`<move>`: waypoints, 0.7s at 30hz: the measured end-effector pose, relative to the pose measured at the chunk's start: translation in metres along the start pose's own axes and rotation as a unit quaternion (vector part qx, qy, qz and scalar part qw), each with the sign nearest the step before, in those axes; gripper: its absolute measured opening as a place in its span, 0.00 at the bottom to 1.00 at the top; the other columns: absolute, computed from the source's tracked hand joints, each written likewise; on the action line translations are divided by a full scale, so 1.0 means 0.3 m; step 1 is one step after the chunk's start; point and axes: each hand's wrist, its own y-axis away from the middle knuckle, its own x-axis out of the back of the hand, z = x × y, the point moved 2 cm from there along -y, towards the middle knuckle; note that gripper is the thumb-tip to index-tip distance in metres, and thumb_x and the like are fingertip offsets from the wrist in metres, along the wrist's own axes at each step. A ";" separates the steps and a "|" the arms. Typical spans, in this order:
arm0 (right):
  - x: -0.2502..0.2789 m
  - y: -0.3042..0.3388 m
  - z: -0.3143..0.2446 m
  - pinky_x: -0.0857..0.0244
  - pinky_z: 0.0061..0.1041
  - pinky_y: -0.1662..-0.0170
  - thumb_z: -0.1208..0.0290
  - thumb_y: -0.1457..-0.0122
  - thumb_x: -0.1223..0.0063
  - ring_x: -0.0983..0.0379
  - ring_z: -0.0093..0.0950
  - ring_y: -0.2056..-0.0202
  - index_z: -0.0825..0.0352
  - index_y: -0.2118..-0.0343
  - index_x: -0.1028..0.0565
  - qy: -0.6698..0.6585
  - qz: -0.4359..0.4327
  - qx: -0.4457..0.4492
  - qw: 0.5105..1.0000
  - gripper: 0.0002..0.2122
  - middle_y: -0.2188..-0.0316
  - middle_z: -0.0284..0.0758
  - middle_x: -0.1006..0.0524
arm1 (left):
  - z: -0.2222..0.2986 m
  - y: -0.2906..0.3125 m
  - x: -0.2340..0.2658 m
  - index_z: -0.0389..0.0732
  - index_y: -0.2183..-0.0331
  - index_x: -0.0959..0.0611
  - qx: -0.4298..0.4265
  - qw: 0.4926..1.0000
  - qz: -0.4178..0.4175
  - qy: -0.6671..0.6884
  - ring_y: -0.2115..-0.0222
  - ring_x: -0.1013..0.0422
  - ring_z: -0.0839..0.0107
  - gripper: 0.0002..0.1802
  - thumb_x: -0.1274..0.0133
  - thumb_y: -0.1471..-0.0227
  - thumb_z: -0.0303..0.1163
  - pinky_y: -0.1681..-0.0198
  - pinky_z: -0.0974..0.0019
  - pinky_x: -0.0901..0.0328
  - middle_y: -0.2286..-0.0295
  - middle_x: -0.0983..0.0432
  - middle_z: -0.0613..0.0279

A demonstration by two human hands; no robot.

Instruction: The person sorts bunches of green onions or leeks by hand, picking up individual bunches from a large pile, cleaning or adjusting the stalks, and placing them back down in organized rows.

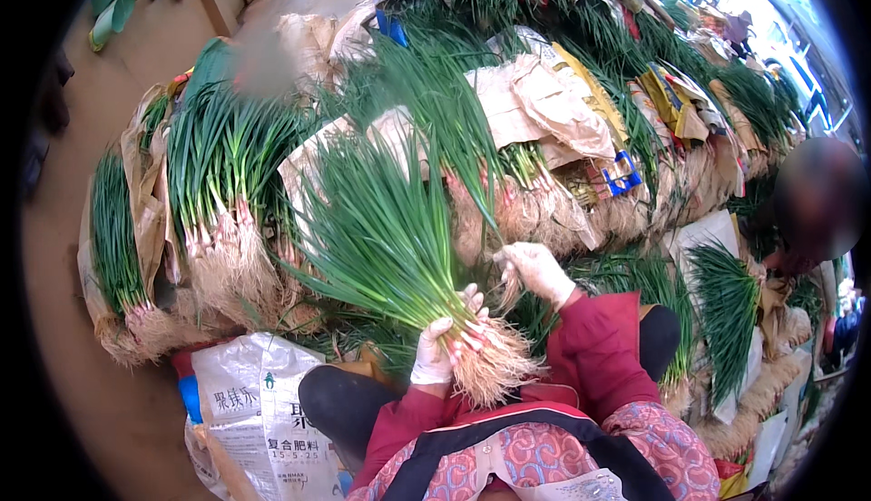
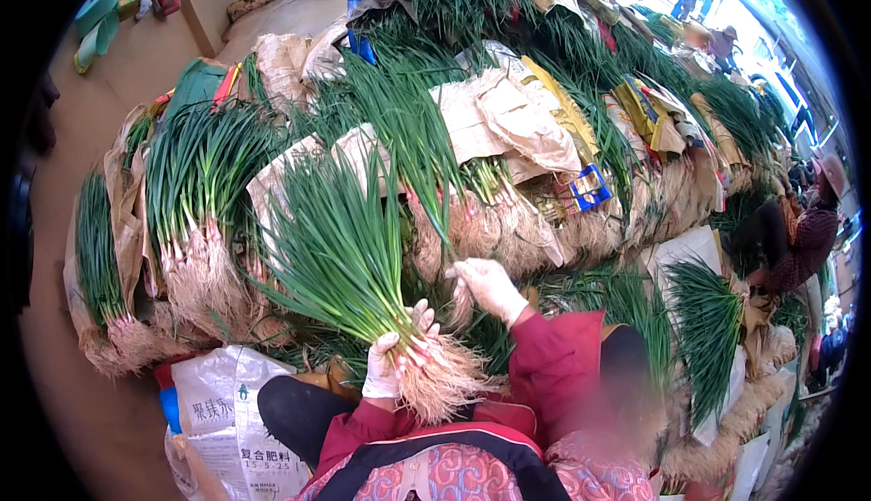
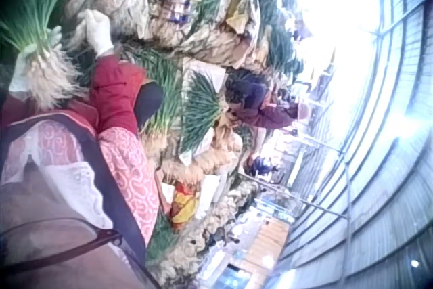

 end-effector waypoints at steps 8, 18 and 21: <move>-0.167 0.218 0.137 0.37 0.23 0.65 0.61 0.38 0.62 0.31 0.21 0.74 0.65 0.65 0.24 0.077 -0.116 0.042 0.989 0.15 0.77 0.33 0.25 | -0.005 0.021 0.011 0.28 0.50 0.36 0.031 0.998 0.023 -0.045 0.54 0.33 0.56 0.34 0.49 0.60 0.31 0.51 0.55 0.36 0.55 0.32 0.44; -0.247 0.106 -0.137 0.34 0.36 0.69 0.59 0.46 0.58 0.27 0.40 0.76 0.66 0.78 0.28 0.444 -0.011 0.153 0.883 0.15 0.79 0.42 0.26 | 0.013 0.060 0.110 0.24 0.59 0.28 0.080 0.989 0.059 -0.109 0.75 0.25 0.55 0.25 0.52 0.56 0.35 0.68 0.64 0.28 0.70 0.25 0.39; -0.278 0.123 -0.136 0.34 0.37 0.71 0.63 0.47 0.59 0.28 0.40 0.77 0.65 0.80 0.29 0.469 0.029 0.207 0.858 0.12 0.81 0.41 0.27 | 0.005 0.065 0.115 0.23 0.68 0.24 0.076 0.987 0.091 -0.105 0.80 0.26 0.57 0.21 0.53 0.55 0.36 0.72 0.66 0.28 0.75 0.25 0.39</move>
